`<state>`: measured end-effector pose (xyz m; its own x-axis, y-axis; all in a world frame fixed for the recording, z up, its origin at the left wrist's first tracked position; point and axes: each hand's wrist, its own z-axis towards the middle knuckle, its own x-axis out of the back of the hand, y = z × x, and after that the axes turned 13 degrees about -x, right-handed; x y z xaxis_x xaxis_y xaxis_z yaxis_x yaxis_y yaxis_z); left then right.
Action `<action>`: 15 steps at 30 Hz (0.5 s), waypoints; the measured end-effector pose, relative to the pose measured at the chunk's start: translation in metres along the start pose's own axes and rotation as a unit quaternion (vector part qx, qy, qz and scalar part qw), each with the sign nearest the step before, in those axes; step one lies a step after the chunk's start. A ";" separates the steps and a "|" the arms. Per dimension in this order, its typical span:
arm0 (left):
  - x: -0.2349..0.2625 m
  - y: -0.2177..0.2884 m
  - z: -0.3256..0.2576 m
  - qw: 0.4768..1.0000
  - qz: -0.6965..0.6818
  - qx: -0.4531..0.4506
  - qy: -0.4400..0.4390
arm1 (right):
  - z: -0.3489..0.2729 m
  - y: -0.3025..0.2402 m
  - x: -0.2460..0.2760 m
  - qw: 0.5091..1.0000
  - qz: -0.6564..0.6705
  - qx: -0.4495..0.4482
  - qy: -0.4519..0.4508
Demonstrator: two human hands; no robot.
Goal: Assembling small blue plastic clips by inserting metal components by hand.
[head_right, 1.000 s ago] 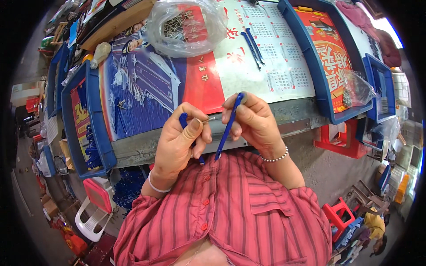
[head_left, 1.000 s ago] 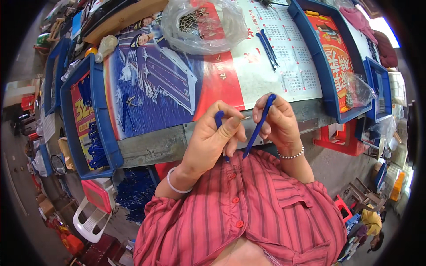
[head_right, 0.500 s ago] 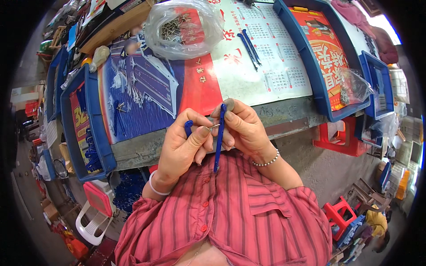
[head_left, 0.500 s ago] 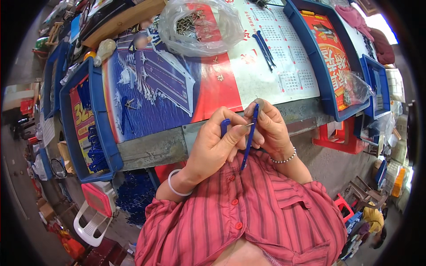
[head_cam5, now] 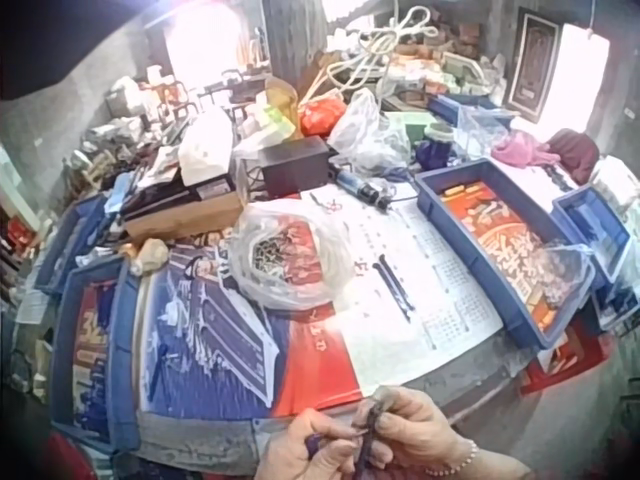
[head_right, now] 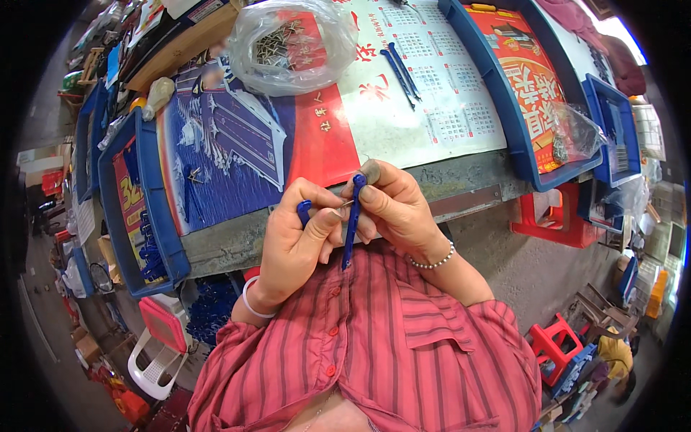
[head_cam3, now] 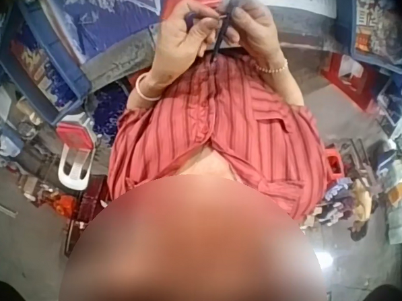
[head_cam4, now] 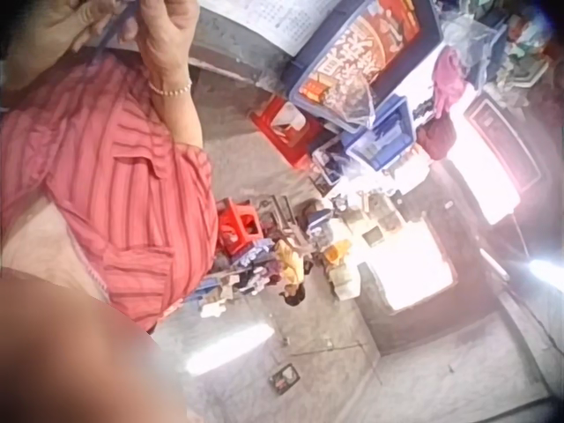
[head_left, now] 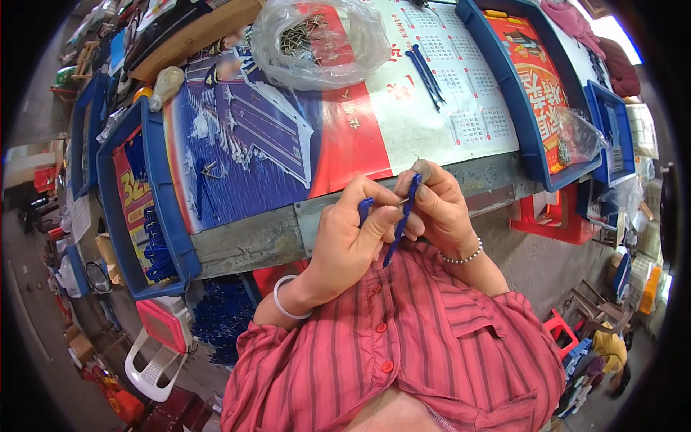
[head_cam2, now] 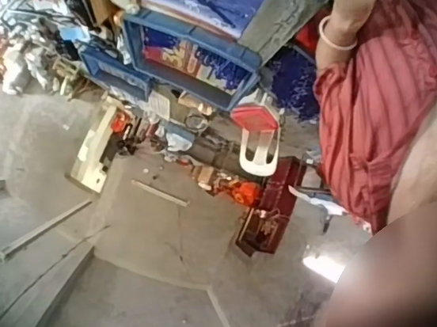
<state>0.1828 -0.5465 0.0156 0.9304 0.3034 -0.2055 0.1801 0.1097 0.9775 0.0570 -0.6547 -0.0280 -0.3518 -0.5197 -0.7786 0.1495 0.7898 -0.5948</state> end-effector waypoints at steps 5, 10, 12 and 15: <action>-0.004 0.001 0.003 0.982 0.146 -0.117 -0.017 | -0.003 -0.002 0.002 0.997 -0.073 0.006 0.039; 0.006 0.006 0.011 0.982 0.175 -0.039 -0.060 | -0.007 -0.004 -0.001 0.983 -0.162 0.014 0.090; 0.008 -0.002 0.010 0.976 0.199 -0.065 -0.055 | -0.006 -0.010 -0.009 0.949 -0.279 -0.025 0.146; 0.013 -0.016 0.009 0.955 0.266 -0.113 -0.062 | 0.001 -0.023 -0.017 0.929 -0.298 -0.130 0.175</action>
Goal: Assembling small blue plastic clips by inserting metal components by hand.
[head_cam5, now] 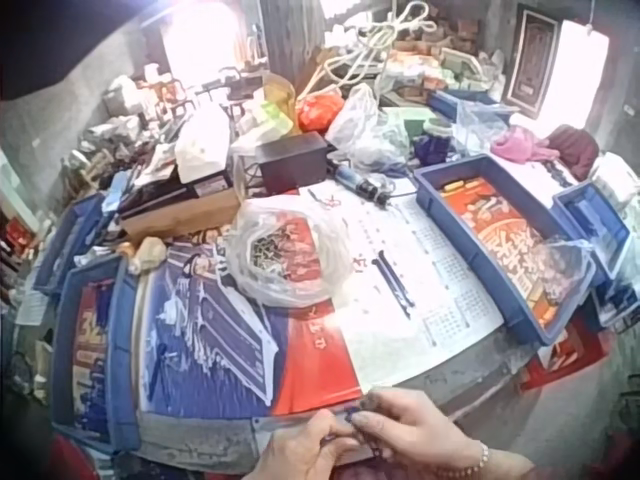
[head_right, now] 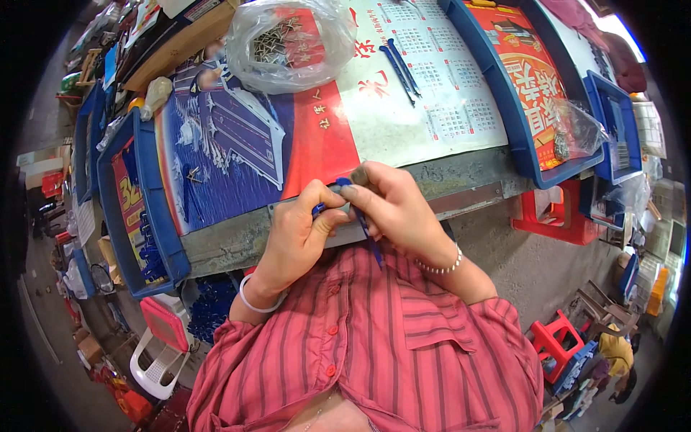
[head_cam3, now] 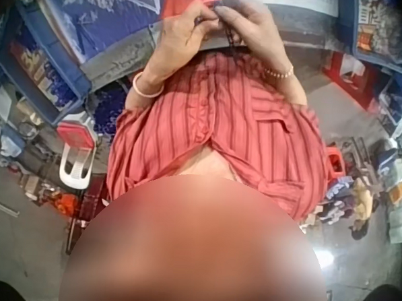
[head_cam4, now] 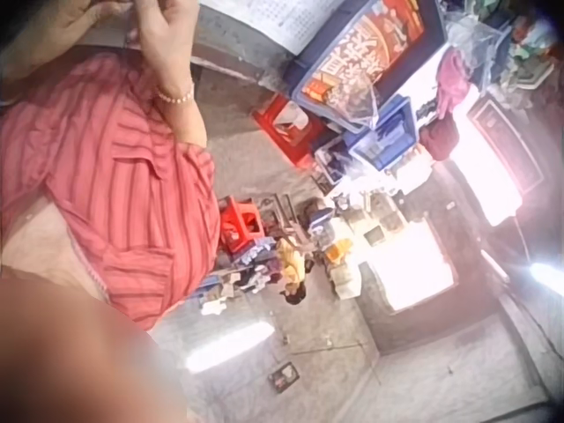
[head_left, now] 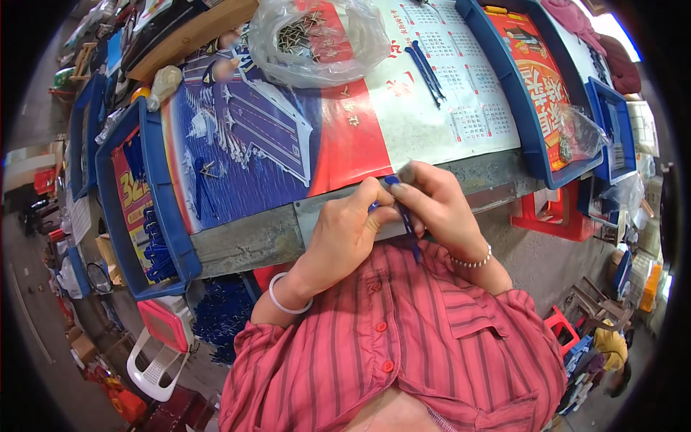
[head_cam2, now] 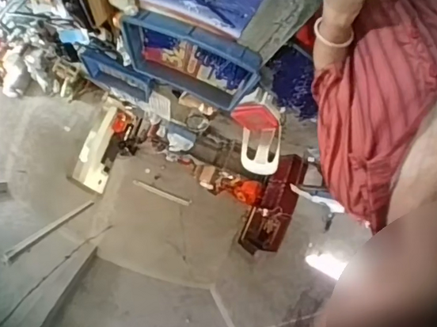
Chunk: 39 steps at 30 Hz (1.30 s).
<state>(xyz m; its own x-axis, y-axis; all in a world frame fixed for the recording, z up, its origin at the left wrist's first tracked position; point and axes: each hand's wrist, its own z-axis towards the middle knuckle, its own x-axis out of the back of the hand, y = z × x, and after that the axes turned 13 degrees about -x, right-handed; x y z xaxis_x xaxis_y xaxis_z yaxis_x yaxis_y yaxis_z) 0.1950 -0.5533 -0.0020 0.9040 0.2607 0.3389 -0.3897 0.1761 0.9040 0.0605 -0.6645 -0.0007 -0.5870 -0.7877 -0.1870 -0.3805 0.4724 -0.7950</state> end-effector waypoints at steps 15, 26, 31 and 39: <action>0.001 -0.010 -0.015 0.917 -0.376 0.067 0.115 | 0.004 0.014 -0.025 0.889 -0.192 0.396 0.124; 0.007 -0.017 -0.012 0.949 0.160 -0.270 -0.006 | -0.004 -0.002 -0.016 1.000 0.006 0.002 -0.021; 0.006 -0.015 -0.011 0.958 0.101 -0.270 0.000 | 0.005 0.005 -0.015 0.981 0.149 -0.053 -0.113; 0.005 -0.011 -0.021 0.989 -0.080 -0.084 0.091 | 0.020 0.013 -0.008 0.987 0.056 0.092 -0.122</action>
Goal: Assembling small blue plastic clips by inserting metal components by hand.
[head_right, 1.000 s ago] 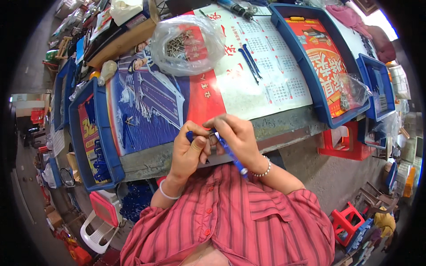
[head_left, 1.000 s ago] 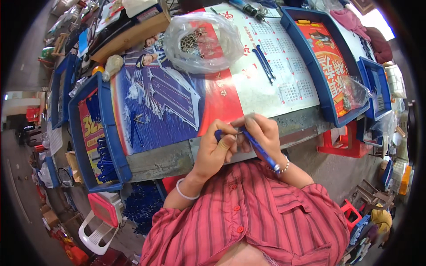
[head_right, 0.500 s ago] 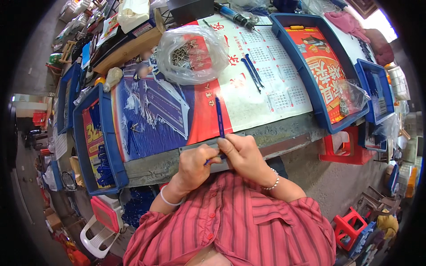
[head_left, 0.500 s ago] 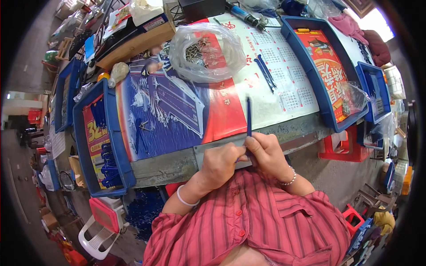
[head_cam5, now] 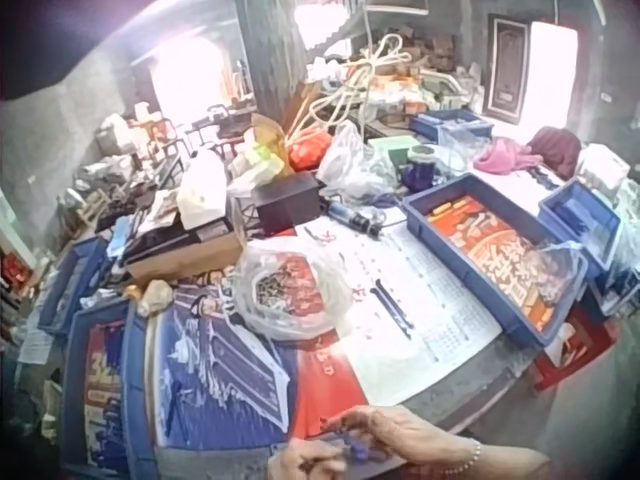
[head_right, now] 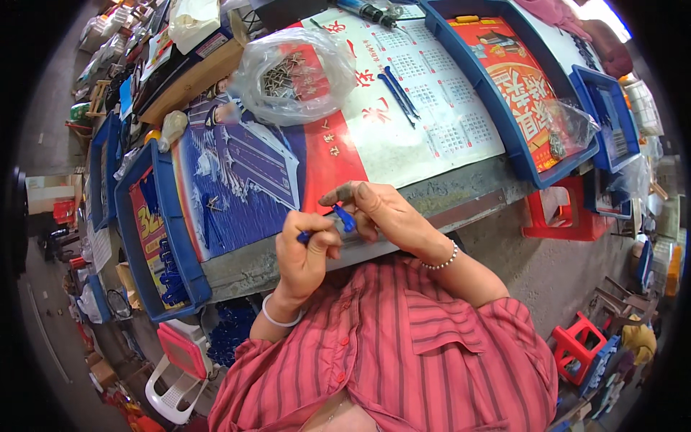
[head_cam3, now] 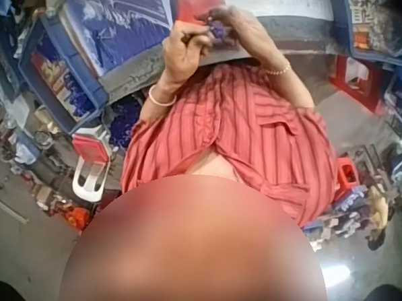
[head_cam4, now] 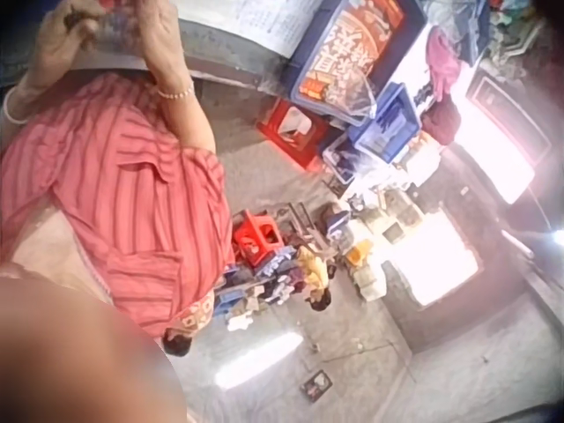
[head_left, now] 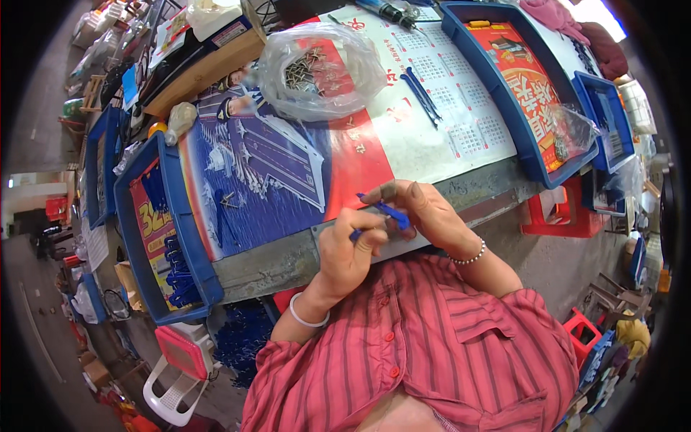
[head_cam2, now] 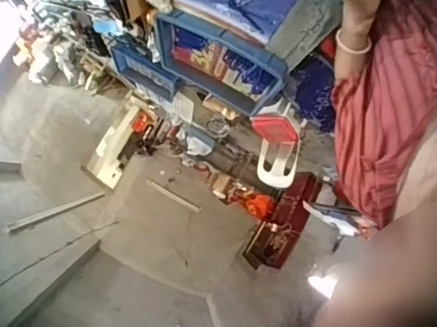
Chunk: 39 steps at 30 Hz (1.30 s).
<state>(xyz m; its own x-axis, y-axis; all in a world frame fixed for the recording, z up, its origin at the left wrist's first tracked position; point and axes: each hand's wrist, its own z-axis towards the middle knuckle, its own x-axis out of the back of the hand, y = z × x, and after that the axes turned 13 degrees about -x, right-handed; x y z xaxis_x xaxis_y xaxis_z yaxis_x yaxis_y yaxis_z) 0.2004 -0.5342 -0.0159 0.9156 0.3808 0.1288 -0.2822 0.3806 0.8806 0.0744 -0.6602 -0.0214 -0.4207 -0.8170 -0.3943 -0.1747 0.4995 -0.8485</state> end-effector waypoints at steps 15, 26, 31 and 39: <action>0.002 -0.011 0.005 0.990 0.133 -0.036 0.022 | -0.024 -0.016 0.008 0.991 -0.005 -0.053 -0.126; 0.000 -0.006 -0.009 0.962 -0.257 0.081 0.049 | -0.009 -0.021 0.011 0.972 -0.225 0.057 0.043; 0.005 -0.029 -0.002 0.965 0.202 -0.160 0.051 | -0.013 -0.009 0.008 0.957 -0.156 0.019 -0.242; 0.005 -0.018 -0.017 0.998 -0.037 -0.034 -0.033 | -0.006 -0.021 0.013 0.925 -0.317 0.178 0.111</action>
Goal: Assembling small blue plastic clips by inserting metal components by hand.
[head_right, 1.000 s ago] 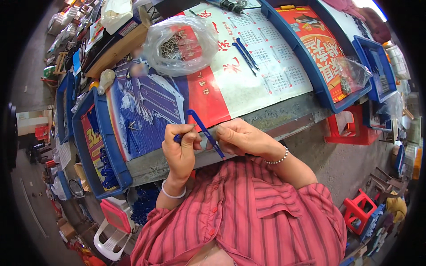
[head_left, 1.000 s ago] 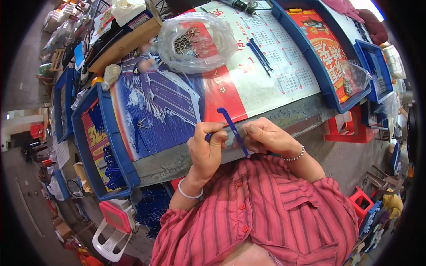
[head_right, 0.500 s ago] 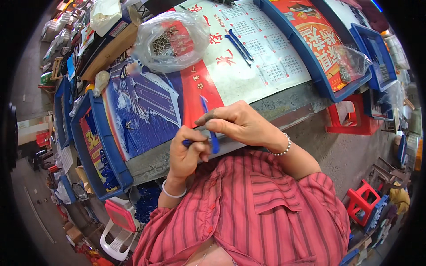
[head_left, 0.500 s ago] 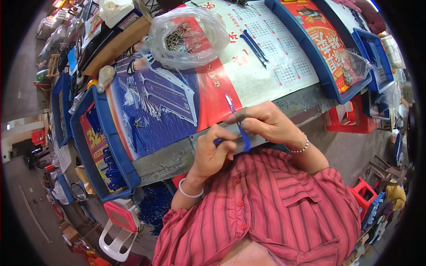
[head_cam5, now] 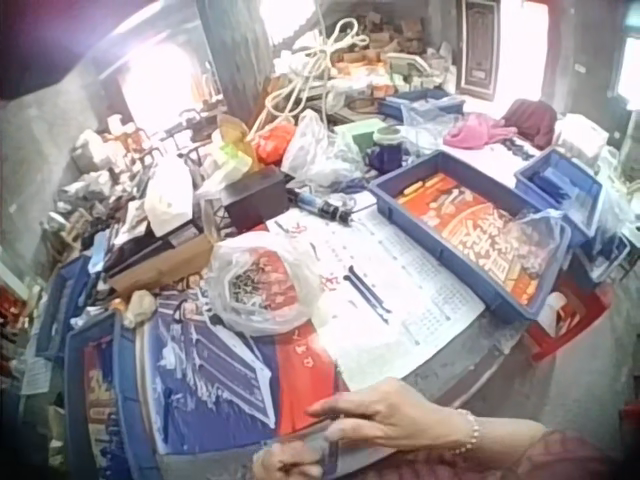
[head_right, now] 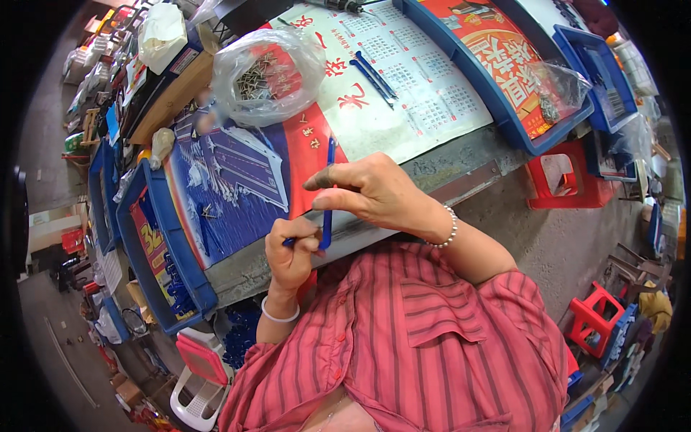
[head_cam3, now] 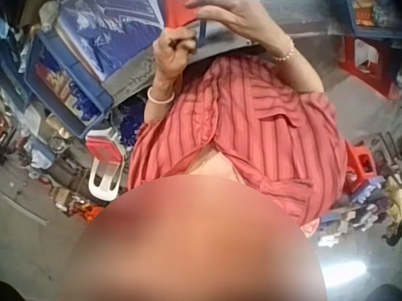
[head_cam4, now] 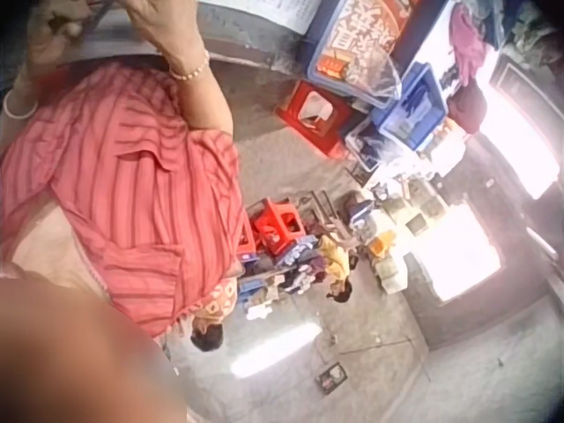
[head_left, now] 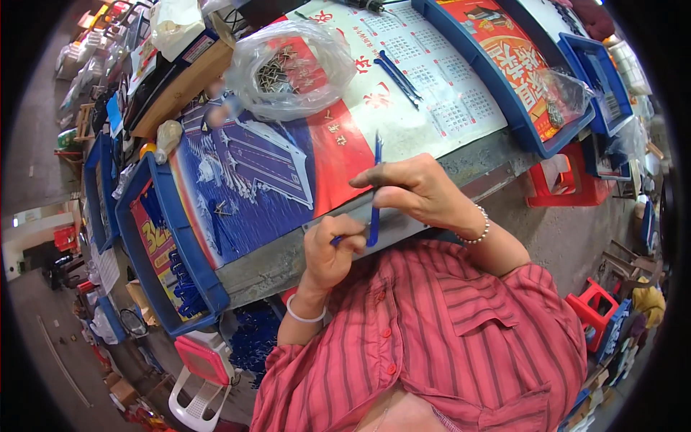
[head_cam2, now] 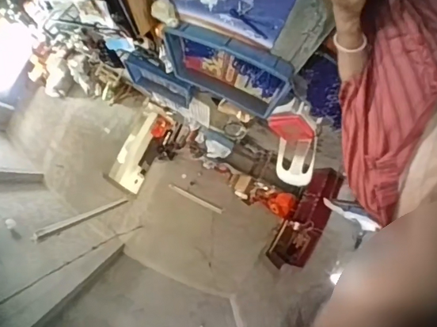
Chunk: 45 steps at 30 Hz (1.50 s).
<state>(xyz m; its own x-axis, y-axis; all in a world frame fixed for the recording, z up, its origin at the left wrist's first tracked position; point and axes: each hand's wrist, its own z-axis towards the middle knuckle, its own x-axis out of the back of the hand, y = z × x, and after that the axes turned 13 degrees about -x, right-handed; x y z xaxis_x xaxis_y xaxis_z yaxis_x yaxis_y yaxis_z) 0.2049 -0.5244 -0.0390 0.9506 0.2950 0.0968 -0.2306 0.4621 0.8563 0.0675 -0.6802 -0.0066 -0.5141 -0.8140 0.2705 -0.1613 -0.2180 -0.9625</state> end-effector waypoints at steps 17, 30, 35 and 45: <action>0.003 -0.013 0.004 0.972 -0.046 -0.039 0.228 | -0.028 -0.032 -0.049 0.998 -0.037 -0.031 -0.050; 0.009 -0.035 -0.004 0.798 -0.581 0.051 0.154 | -0.034 -0.037 -0.058 0.983 -0.183 0.018 -0.008; 0.003 -0.041 -0.007 0.745 -0.649 0.065 0.142 | -0.036 -0.036 -0.060 0.975 -0.222 0.022 -0.003; 0.021 -0.036 -0.003 0.811 -0.567 0.059 0.134 | -0.035 -0.040 -0.048 0.983 -0.160 -0.001 -0.091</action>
<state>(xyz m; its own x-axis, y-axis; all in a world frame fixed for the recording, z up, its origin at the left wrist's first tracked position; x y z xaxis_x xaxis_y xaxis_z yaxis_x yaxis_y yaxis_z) 0.2322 -0.5326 -0.0695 0.4553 -0.0847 -0.8863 0.7956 0.4856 0.3623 0.0687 -0.6134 0.0191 -0.2775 -0.7869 0.5512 -0.2928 -0.4772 -0.8286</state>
